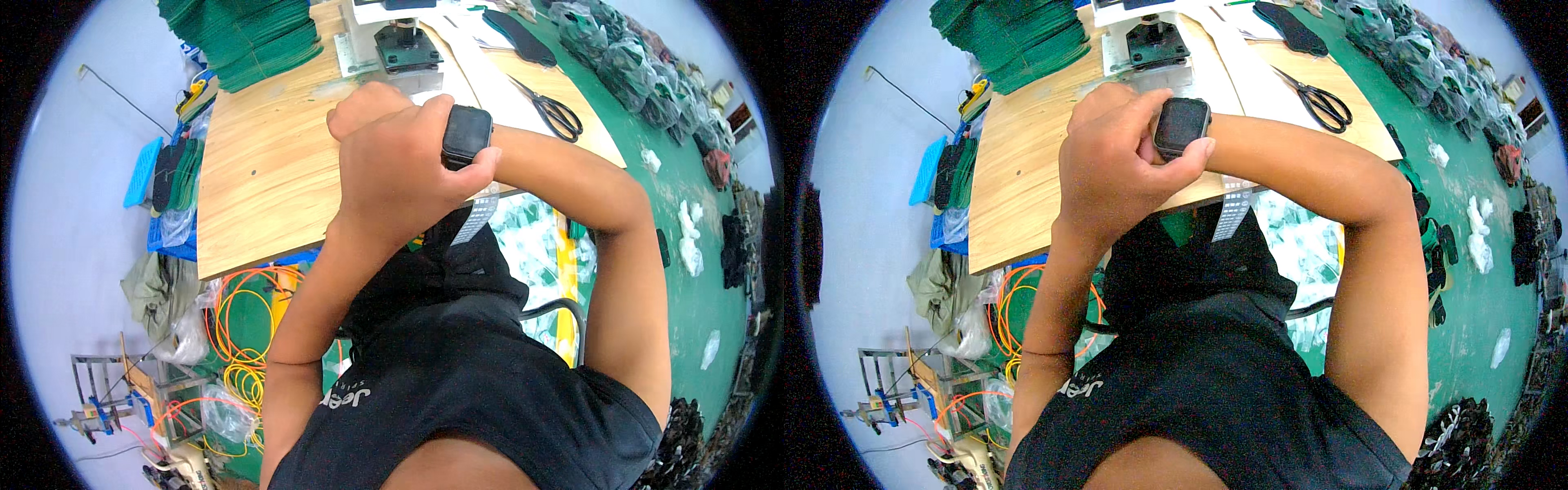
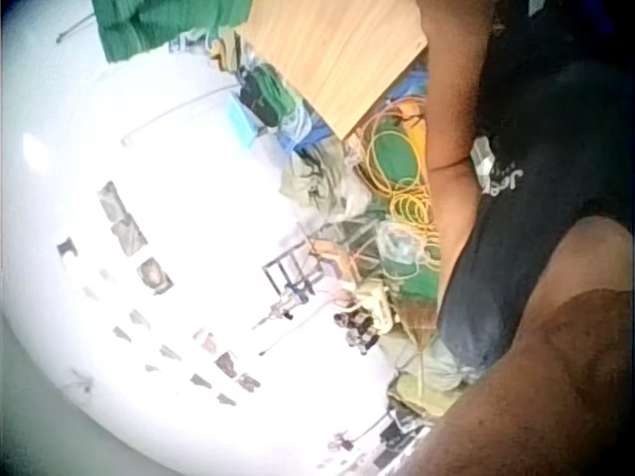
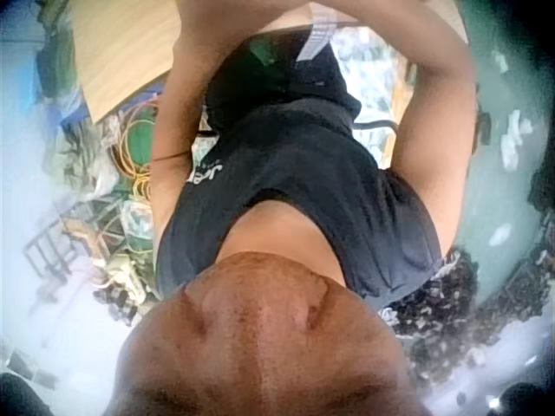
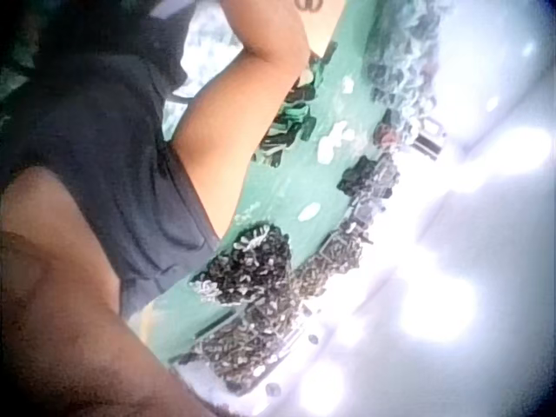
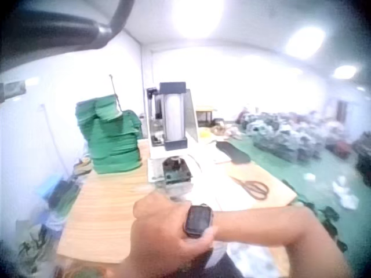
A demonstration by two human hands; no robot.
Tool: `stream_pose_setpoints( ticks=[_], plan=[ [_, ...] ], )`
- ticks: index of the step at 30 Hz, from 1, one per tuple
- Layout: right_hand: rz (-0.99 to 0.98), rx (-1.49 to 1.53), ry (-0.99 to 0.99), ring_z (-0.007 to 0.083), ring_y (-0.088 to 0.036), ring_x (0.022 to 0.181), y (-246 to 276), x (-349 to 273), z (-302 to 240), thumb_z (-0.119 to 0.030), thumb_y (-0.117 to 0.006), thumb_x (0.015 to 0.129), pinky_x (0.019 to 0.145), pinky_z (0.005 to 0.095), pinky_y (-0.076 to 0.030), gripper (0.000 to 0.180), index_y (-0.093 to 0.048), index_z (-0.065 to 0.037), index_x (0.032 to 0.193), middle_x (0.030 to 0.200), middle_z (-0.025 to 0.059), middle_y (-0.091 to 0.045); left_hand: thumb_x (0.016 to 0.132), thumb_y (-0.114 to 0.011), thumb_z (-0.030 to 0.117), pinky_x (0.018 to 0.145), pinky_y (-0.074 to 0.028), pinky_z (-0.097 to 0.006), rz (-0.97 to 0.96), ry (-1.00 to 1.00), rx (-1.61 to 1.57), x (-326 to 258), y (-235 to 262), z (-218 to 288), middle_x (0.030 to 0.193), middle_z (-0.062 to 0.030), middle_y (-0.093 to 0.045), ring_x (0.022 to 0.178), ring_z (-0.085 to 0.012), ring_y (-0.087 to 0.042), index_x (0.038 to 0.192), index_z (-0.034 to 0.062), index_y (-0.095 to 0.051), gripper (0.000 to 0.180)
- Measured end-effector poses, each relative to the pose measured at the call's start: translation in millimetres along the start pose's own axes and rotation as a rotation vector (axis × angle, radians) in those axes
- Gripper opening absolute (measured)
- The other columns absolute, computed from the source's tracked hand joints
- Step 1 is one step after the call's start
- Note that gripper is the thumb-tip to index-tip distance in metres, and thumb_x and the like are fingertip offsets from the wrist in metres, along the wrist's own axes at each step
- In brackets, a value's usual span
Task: The person cuts small white circular labels from a plastic sheet using shears and applies one to each shoe insole, then secures a stack of finished insoles with a rubber band.
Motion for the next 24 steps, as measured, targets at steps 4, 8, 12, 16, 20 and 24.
stream_pose_setpoints(
  ticks=[4, 8, 12, 16, 20, 24],
  plan=[
    [0.011, 0.025, 0.029, 0.0253, -0.058, 0.065, -15, 24, 5, -0.025, -0.064, 0.077, 0.059, 0.0349, -0.045, 0.019, -0.06, -0.007, 0.08, 0.07, 0.0103, -0.061, 0.063, -0.072, 0.026, 0.064, -0.046, -0.04, 0.047, 0.005, 0.107, -4, -2, 0, 0.068, -0.0124, -0.056, 0.068, -0.0304, -0.057, 0.083, 0.0012, -0.061, 0.034],
    [0.007, -0.025, -0.019, 0.0257, -0.058, 0.064, -5, 24, 11, -0.026, -0.064, 0.079, 0.059, 0.0351, -0.045, 0.02, -0.06, -0.007, 0.082, 0.069, 0.01, -0.061, 0.066, -0.068, 0.026, 0.054, -0.047, -0.04, 0.078, -0.05, 0.103, 1, -14, 1, 0.061, -0.0138, -0.058, 0.058, -0.031, -0.059, 0.074, 0.0026, -0.055, 0.028],
    [0.023, 0.01, -0.006, 0.0261, -0.058, 0.063, -13, 30, 17, -0.027, -0.063, 0.08, 0.059, 0.0353, -0.045, 0.021, -0.06, -0.007, 0.083, 0.069, 0.0098, -0.061, 0.067, -0.069, 0.027, 0.057, -0.047, -0.039, 0.051, -0.048, 0.062, 0, -20, -7, 0.065, -0.0145, -0.059, 0.061, -0.0315, -0.06, 0.077, 0.002, -0.056, 0.03],
    [0.026, 0.01, -0.013, 0.0266, -0.059, 0.062, -16, 30, 18, -0.028, -0.062, 0.081, 0.058, 0.0354, -0.046, 0.021, -0.06, -0.007, 0.085, 0.068, 0.0096, -0.061, 0.063, -0.077, 0.025, 0.06, -0.043, -0.033, -0.026, 0.005, -0.076, -2, -23, -10, 0.066, -0.0052, -0.051, 0.065, -0.0193, -0.052, 0.096, 0.0019, -0.064, 0.042],
    [0.036, 0.019, -0.002, 0.027, -0.059, 0.061, -17, 33, 19, -0.029, -0.061, 0.083, 0.058, 0.0356, -0.046, 0.022, -0.06, -0.007, 0.086, 0.068, 0.0094, -0.061, 0.068, -0.077, 0.029, 0.059, -0.046, -0.035, -0.029, 0.021, -0.147, -9, -29, -14, 0.072, -0.0111, -0.058, 0.066, -0.0259, -0.058, 0.1, 0.0006, -0.06, 0.046],
    [0.043, 0.013, 0.0, 0.0275, -0.059, 0.06, -14, 31, 20, -0.03, -0.06, 0.084, 0.058, 0.0357, -0.046, 0.023, -0.06, -0.007, 0.088, 0.067, 0.0092, -0.062, 0.07, -0.075, 0.032, 0.062, -0.049, -0.038, -0.042, 0.009, -0.152, -10, -34, -16, 0.08, -0.0159, -0.064, 0.072, -0.0314, -0.063, 0.103, -0.0003, -0.059, 0.049]
  ],
)
Point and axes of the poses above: each hand's wrist, its own x-axis towards the middle knuckle, its own y-axis out of the back of the hand, z = x × y, the point moved 1 cm from there along x, towards the middle knuckle
